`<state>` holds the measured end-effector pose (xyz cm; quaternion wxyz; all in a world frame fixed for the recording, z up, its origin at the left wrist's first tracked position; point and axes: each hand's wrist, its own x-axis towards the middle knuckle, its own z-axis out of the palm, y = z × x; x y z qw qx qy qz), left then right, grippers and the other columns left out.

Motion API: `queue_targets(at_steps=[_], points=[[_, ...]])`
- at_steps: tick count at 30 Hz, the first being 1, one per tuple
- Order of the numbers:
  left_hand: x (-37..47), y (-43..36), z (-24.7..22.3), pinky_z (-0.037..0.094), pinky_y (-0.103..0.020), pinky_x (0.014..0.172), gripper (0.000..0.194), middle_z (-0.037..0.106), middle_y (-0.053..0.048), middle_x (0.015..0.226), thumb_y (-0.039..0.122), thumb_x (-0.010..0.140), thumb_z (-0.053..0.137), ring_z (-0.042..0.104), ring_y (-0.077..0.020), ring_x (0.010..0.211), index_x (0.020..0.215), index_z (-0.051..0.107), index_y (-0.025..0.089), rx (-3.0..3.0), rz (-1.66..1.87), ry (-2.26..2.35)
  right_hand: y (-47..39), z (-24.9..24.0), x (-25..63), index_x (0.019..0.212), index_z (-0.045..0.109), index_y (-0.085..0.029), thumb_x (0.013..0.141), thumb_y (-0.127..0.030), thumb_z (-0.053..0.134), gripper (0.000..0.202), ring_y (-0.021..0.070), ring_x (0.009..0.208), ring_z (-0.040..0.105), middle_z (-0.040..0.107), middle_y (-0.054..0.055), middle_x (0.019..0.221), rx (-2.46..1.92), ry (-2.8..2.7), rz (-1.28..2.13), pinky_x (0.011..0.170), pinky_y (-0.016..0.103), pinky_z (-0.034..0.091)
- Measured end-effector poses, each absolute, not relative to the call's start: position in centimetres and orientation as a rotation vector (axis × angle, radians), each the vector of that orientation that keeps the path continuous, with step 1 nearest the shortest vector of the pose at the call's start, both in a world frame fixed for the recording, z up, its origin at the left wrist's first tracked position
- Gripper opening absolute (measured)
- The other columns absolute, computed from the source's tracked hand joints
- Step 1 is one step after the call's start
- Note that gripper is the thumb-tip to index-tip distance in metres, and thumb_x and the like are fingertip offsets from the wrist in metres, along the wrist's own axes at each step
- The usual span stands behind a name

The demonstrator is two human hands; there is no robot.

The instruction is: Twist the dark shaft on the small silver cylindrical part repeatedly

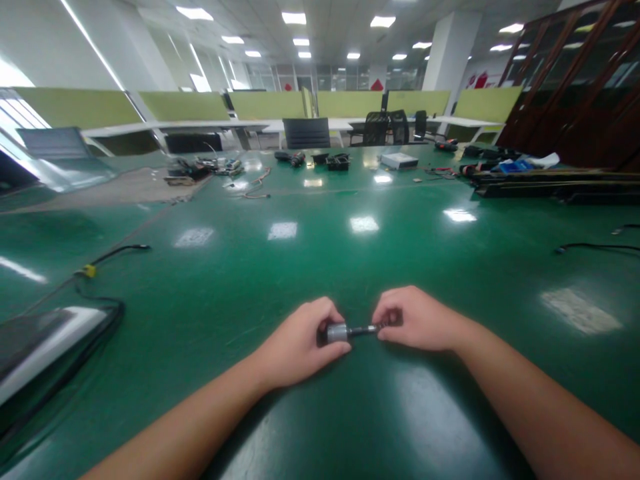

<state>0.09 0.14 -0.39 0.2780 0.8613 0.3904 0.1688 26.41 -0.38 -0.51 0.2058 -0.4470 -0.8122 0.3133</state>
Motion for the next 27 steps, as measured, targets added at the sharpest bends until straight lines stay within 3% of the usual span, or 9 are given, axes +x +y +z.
queue_targets(at_steps=[27], points=[[0.2, 0.1, -0.3, 0.041, -0.029, 0.069, 0.023, 0.062, -0.001, 0.089, 0.033, 0.083, 0.074, 0.056, -0.0184, 0.079, 0.094, 0.059, 0.020, 2.331, 0.451, 1.040, -0.1, -0.4, 27.2, 0.088, 0.079, -0.019, 0.076, -0.021, 0.077, 0.012, 0.0141, 0.072, 0.062, 0.069, 0.002, 0.083, -1.232, -2.238, 0.987, 0.065, 0.025, 0.045]])
